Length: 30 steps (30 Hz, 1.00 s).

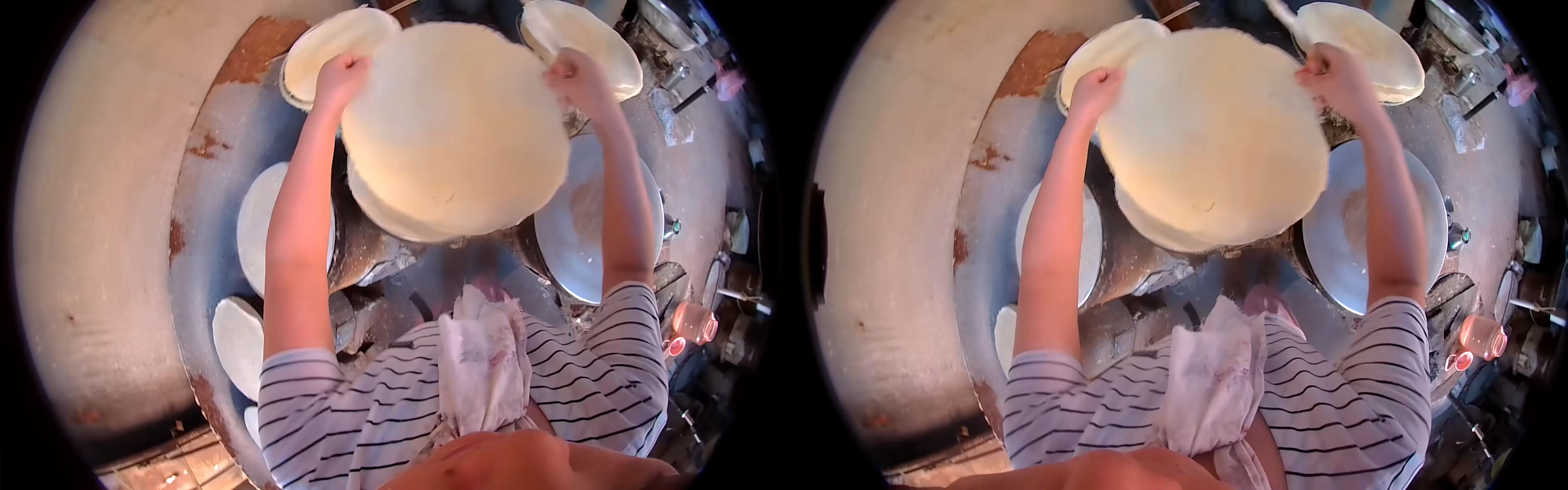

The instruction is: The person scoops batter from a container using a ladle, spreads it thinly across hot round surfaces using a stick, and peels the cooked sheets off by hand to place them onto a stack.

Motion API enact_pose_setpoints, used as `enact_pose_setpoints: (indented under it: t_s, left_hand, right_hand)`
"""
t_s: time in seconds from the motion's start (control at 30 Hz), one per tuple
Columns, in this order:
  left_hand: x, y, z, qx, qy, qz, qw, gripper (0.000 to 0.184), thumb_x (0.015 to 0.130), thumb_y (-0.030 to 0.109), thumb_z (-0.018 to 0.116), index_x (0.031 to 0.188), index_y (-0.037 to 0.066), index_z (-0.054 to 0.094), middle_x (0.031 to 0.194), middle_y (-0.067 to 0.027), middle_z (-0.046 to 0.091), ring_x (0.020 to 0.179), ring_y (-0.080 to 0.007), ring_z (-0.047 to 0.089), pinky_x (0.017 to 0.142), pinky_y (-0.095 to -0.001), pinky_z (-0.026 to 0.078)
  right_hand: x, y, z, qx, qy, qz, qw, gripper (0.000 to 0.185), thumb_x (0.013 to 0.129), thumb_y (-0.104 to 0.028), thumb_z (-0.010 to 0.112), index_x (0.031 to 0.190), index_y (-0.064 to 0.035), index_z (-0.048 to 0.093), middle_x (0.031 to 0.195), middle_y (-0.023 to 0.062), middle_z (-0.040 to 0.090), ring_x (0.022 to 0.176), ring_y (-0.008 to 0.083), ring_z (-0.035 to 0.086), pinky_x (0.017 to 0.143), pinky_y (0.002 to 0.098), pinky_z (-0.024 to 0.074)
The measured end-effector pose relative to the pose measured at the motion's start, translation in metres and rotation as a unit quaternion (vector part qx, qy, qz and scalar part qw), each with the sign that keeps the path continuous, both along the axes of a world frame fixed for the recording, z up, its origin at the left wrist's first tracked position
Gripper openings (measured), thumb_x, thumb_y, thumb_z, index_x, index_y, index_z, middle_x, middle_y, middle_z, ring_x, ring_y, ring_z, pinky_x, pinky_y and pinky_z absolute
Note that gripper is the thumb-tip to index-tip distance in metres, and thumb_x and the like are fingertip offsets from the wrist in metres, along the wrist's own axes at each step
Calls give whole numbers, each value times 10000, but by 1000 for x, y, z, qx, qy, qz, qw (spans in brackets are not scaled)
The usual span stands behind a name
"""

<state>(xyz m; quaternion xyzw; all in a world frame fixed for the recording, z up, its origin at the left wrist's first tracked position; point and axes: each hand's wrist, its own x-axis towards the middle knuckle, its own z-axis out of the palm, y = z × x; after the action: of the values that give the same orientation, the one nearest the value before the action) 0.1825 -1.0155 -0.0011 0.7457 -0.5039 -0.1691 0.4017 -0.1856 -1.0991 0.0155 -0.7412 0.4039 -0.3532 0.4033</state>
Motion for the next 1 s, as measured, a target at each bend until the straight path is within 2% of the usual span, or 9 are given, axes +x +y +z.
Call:
enact_pose_setpoints:
  t_s: [0.2,0.43,0.53,0.63,0.67,0.77,0.8,0.9,1.0]
  left_hand:
    - [0,-33,-55,-6,87,-36,996,267,841,261,637,883,-1,670,761,-19,662,670,-93,579,622,-275,459]
    - [-154,-109,-60,-19,76,-209,975,283,821,310,635,904,42,677,766,-63,672,687,-158,613,662,-294,468]
    - [-256,-134,-70,-14,99,-259,961,280,815,292,622,966,60,666,874,-124,669,803,-255,636,734,-356,482]
    - [-327,-149,-127,-161,-105,-268,944,299,845,258,618,1040,33,636,878,-90,644,830,-232,609,750,-333,476]
    - [-336,-125,-122,-128,-90,-314,936,304,830,251,588,1083,86,620,1036,-161,599,958,-351,572,813,-427,468]
    - [-358,-34,-134,-111,-58,-505,854,286,775,113,608,1059,86,629,1038,-136,593,982,-326,556,853,-408,450]
    - [-366,0,-147,-121,-92,-546,824,306,769,118,623,1072,74,624,1090,-134,586,1029,-312,544,885,-406,440]
    - [-400,52,-159,-150,-167,-613,757,361,769,167,637,1114,68,605,1190,-116,558,1133,-292,499,951,-411,406]
    - [-405,62,-168,-125,-223,-641,724,386,781,219,631,1129,57,591,1222,-107,548,1173,-285,482,970,-410,395]
  right_hand:
    - [-9,-5,-17,34,42,-42,998,292,787,-58,652,668,-75,386,610,1,504,525,52,477,460,239,397]
    - [-172,35,-12,90,14,-223,971,287,795,-78,681,677,-96,420,660,-27,528,570,39,487,481,210,407]
    - [-257,28,-21,-70,178,-306,933,313,795,-166,687,690,-36,422,616,76,517,551,169,505,531,304,421]
    - [-329,50,-53,-164,397,-410,804,321,801,-273,677,742,-17,492,668,173,534,588,261,540,550,349,403]
    - [-345,76,-67,-109,382,-432,810,266,793,-262,688,818,-40,544,689,166,553,593,249,553,548,342,412]
    - [-345,189,-139,-53,219,-462,858,339,785,-171,704,1107,-125,609,761,124,623,584,186,562,554,306,447]
    - [-321,231,-135,98,158,-464,866,506,793,-89,681,1272,-162,534,818,80,648,620,141,550,598,291,474]
    - [-306,351,-214,156,-28,-464,871,403,846,-47,630,1243,-68,564,851,-17,594,697,47,499,600,208,426]
    - [-257,407,-194,246,-81,-501,826,333,863,-55,617,1195,-57,603,837,-49,572,653,27,460,575,189,397]
